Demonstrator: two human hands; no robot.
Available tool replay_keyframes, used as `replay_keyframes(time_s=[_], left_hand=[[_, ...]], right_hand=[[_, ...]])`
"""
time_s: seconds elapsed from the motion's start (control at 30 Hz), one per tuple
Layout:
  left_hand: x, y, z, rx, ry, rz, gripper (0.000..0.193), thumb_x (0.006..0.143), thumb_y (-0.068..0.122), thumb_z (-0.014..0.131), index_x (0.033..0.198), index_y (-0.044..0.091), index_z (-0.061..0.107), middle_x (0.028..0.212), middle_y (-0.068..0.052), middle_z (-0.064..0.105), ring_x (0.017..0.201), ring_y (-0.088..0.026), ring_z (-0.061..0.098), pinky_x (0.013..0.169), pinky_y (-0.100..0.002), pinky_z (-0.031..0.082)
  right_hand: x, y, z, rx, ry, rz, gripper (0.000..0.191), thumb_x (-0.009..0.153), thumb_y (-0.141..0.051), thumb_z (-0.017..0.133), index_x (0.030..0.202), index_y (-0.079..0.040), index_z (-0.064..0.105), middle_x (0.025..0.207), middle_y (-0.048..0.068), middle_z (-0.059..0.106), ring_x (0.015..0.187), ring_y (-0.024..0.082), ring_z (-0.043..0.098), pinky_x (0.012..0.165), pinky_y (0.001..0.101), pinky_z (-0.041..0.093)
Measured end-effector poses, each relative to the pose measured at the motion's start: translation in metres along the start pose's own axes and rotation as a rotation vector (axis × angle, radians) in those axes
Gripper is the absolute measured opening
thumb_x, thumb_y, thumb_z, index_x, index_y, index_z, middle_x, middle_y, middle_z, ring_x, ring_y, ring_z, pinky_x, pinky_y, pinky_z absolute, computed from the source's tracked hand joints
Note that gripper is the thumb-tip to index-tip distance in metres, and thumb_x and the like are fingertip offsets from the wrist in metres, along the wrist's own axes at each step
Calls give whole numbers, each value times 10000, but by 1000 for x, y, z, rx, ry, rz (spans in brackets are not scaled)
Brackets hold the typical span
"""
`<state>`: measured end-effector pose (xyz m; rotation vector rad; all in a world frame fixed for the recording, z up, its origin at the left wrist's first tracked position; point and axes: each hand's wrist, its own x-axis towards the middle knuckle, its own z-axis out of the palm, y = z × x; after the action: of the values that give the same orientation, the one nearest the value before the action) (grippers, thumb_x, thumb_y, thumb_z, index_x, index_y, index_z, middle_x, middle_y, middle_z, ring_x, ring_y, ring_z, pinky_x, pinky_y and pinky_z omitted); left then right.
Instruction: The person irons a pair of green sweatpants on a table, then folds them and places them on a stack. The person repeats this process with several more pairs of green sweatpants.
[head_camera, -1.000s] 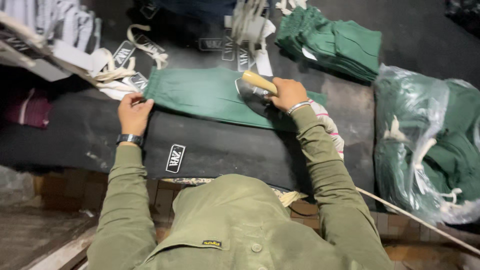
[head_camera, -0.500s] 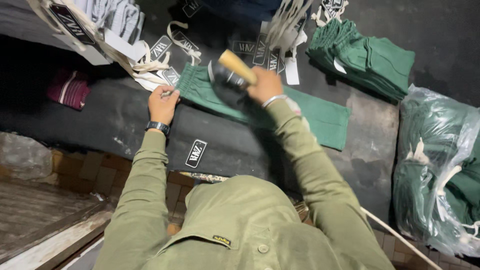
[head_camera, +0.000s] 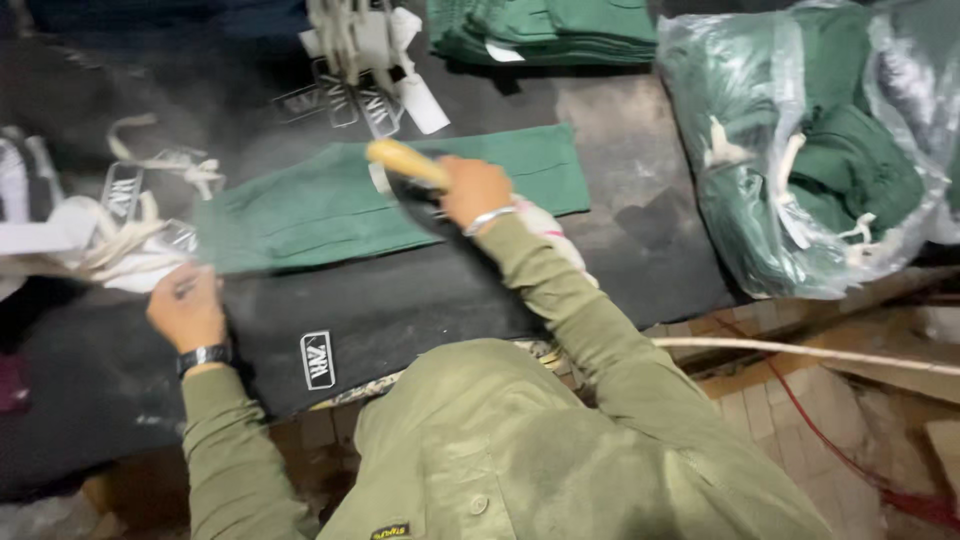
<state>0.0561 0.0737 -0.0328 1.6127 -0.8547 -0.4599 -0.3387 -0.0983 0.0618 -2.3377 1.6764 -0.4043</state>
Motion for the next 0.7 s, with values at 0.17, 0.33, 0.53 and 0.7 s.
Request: replay_keyframes(time_s=[0.17,0.33,0.53,0.7], left_hand=[[-6,-5,7,-282,77,-183,210,1011,-41,756,1159,-30,609,964,-68,674,765,-165,650,675,-279,557],[-2,-9,8,33,106,13,173,989,-48,790,1088,-59,648,1014,-91,696,832,-188,699,745,-310,594],[-6,0,26,247,367,171,327,932,-12,795,1195,-46,605,1221,-177,569,1035,-240,612,854,-365,569],[-42,44,86,487,306,433,490,928,121,708,1357,-57,552,1434,-229,502,1377,-406,450,1218,-548,313]], right_hand=[[-22,151,-64,-150,180,402,415,744,-401,895,945,-94,701,872,196,732,847,443,688,729,549,525],[-35,245,-77,-355,260,471,443,774,-387,876,971,-60,652,913,180,715,843,430,692,685,540,535],[-19,275,-80,-560,294,500,126,984,-198,668,1080,-120,646,1047,122,703,936,378,702,743,514,548],[-24,230,-72,-663,718,193,443,849,-288,678,1246,-94,646,1255,142,611,1142,365,583,847,602,479]])
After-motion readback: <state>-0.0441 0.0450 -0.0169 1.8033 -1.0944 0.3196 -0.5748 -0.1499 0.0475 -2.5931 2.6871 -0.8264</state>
